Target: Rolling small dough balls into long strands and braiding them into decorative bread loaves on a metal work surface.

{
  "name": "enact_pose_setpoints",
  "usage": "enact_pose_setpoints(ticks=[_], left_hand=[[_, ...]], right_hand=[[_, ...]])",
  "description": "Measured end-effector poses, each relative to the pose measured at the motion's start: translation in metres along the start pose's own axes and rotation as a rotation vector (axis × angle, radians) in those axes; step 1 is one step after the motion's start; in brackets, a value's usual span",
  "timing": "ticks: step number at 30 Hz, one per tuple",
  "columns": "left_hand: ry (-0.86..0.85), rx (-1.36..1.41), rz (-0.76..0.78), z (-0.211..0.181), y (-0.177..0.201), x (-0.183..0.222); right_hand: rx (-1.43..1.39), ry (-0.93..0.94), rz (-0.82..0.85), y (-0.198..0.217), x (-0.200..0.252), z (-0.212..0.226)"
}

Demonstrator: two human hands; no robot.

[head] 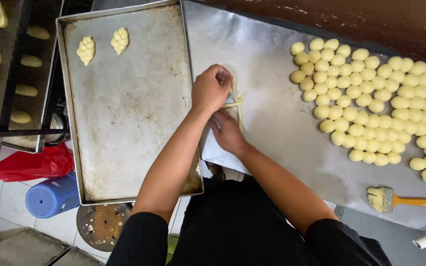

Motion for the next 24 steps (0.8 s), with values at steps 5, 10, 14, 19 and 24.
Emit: enact_pose_setpoints(ticks=[5, 10, 14, 19, 24], left_hand=[[-0.055, 0.001, 0.102, -0.01, 0.005, 0.045], [-0.197, -0.018, 0.122, 0.004, -0.031, 0.088], [-0.251, 0.044, -0.027, 0.014, -0.046, 0.121], [-0.219, 0.092, -0.136, 0.025, -0.06, 0.13], [-0.19, 0.139, -0.147, 0.017, -0.072, 0.133]], right_hand=[[0.065, 0.001, -0.072, 0.0, 0.023, 0.0], [0.166, 0.021, -0.146, 0.017, 0.066, -0.001], [0.854, 0.055, -0.265, 0.043, 0.119, -0.01], [0.757, -0.074, -0.211, 0.068, 0.09, -0.016], [0.301, -0.014, -0.501, 0.124, 0.023, 0.042]])
Point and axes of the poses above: each hand's wrist, its own x-axis away from the middle knuckle, its own y-axis out of the back of the hand, z = x × y, the point moved 5 cm from there along -x, towards the middle knuckle, and after that the axes turned 12 degrees about -x, right-handed, at the moved point
